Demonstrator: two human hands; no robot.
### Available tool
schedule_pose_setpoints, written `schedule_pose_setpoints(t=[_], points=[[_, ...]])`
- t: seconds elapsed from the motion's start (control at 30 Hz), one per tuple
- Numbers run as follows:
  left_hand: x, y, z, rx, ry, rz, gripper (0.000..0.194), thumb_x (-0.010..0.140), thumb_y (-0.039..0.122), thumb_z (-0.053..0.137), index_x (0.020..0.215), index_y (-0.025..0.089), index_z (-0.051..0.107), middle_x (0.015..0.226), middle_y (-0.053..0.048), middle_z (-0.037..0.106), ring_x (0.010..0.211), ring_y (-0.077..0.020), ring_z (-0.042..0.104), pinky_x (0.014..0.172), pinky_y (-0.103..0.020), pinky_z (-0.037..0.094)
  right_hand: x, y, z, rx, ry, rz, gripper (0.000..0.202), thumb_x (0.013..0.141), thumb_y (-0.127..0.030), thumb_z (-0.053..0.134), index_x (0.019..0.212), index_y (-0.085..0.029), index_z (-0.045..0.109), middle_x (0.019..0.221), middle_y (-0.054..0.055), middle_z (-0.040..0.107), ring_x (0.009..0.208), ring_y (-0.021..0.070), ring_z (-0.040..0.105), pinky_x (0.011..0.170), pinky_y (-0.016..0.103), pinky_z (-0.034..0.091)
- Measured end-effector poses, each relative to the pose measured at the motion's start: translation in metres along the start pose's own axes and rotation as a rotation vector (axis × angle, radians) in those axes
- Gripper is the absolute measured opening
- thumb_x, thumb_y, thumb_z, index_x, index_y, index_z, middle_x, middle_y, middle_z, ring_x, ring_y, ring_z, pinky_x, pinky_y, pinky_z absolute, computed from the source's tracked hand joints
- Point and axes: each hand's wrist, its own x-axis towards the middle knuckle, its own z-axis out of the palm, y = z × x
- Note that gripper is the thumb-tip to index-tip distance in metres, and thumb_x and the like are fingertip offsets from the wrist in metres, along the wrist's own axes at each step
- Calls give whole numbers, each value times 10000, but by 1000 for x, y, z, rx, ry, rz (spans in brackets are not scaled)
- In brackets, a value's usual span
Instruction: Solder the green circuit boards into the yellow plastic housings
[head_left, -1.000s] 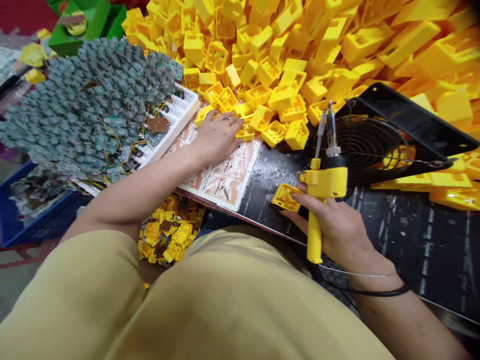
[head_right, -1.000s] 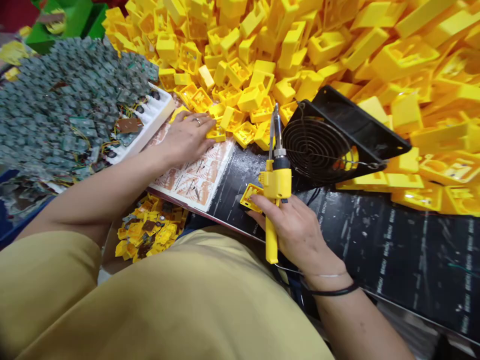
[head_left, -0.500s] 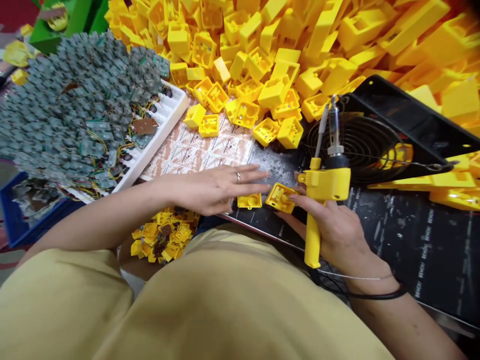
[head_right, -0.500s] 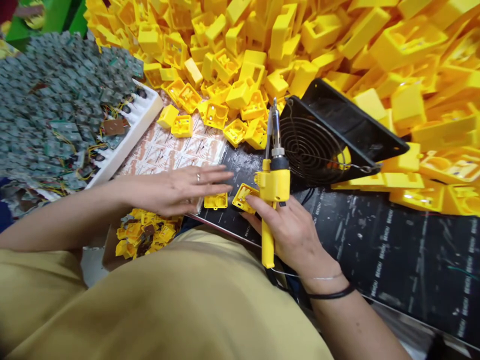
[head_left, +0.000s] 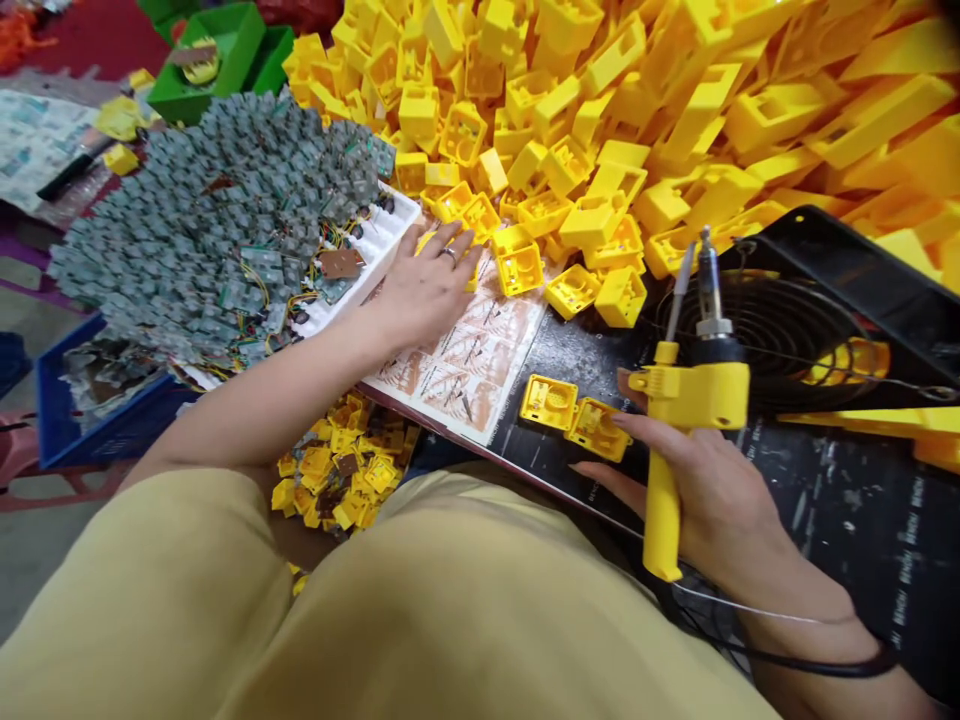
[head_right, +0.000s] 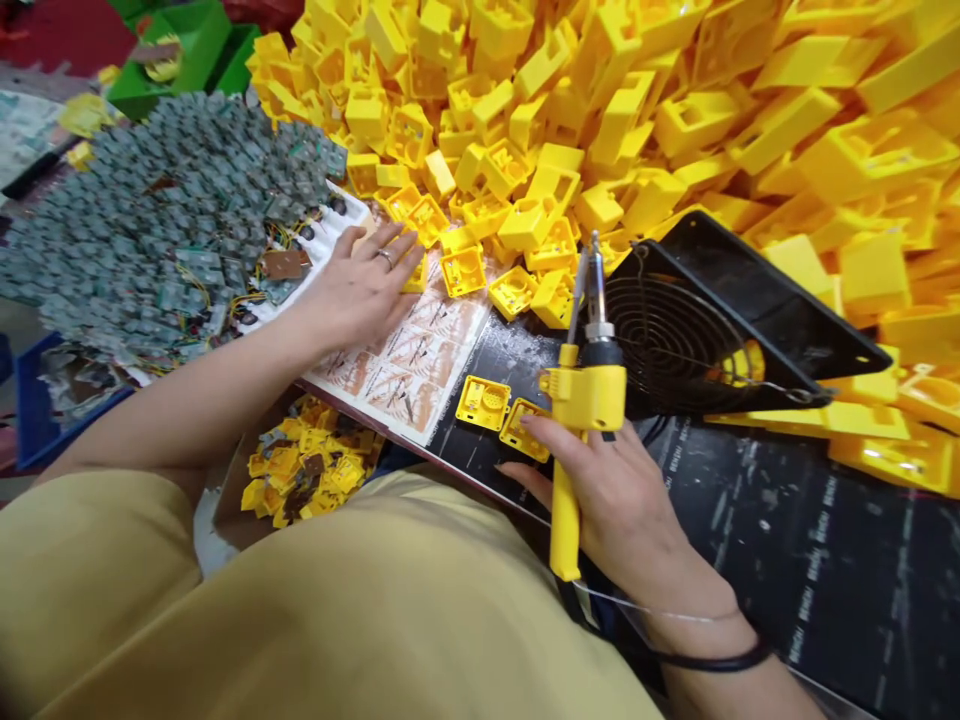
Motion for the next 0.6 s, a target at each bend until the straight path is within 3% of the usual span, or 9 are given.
schedule_pose_setpoints(t=[0.07, 0.13, 0.23, 0.3, 0.37, 0.47, 0.53, 0.6], points=[[3, -4, 2, 75, -73, -19, 508, 935, 136, 359, 1436, 76, 417, 1498, -200, 442, 1430, -312, 360, 1149, -549, 242, 12, -4, 7, 11, -25, -61, 478, 849, -294, 707, 1262, -176, 498, 934, 51, 640, 912, 205, 642, 874, 351, 525], [-3, 6, 1, 129, -88, 38, 500, 949, 153, 344, 1439, 97, 427, 1360, -201, 572, 1348, -324, 463, 1113, -549, 287, 21, -6, 14, 22, -43, -116, 405, 882, -267, 662, 1241, -169, 503, 901, 46, 639, 857, 193, 634, 814, 331, 528], [-20, 35, -1, 96, -80, 140, 472, 989, 432, 376, 1388, 216, 506, 1091, -133, 693, 1056, -296, 639, 929, -454, 436, 23, -6, 20, 23, -41, -125, 371, 890, -197, 637, 1237, -163, 509, 819, 19, 619, 740, 159, 605, 724, 281, 514], [-29, 53, -4, 5, -106, 185, 599, 952, 634, 351, 1380, 248, 515, 1083, -118, 690, 947, -261, 656, 780, -360, 456, 17, -2, 19, 15, -38, -113, 405, 879, -187, 650, 1255, -151, 504, 826, 24, 623, 736, 160, 606, 711, 273, 507], [-31, 60, -9, -91, -145, 206, 736, 913, 734, 306, 1447, 245, 440, 1089, -107, 691, 916, -236, 648, 696, -317, 433, 10, 1, 16, 8, -50, -108, 414, 879, -194, 650, 1262, -141, 501, 905, 57, 646, 801, 177, 627, 704, 278, 503], [-14, 38, -27, -109, -173, 69, 650, 981, 610, 295, 1490, 215, 379, 1037, -91, 701, 889, -216, 618, 687, -327, 415, 5, 6, 13, -1, -55, -119, 393, 884, -226, 649, 1240, -140, 508, 1001, 91, 656, 894, 204, 641, 704, 296, 497], [7, 2, -41, -5, -126, -143, 469, 1019, 395, 301, 1370, 182, 530, 1087, -105, 680, 940, -212, 570, 756, -352, 416, 5, 7, 13, -13, -40, -129, 397, 875, -253, 667, 1226, -144, 515, 980, 86, 658, 876, 205, 641, 705, 307, 490], [30, -42, -52, 86, -80, -271, 373, 983, 233, 358, 1209, 113, 630, 1184, -120, 644, 1098, -232, 473, 972, -451, 355, 6, 6, 15, -28, -19, -136, 391, 873, -258, 674, 1214, -146, 520, 916, 68, 655, 808, 191, 634, 681, 306, 478]])
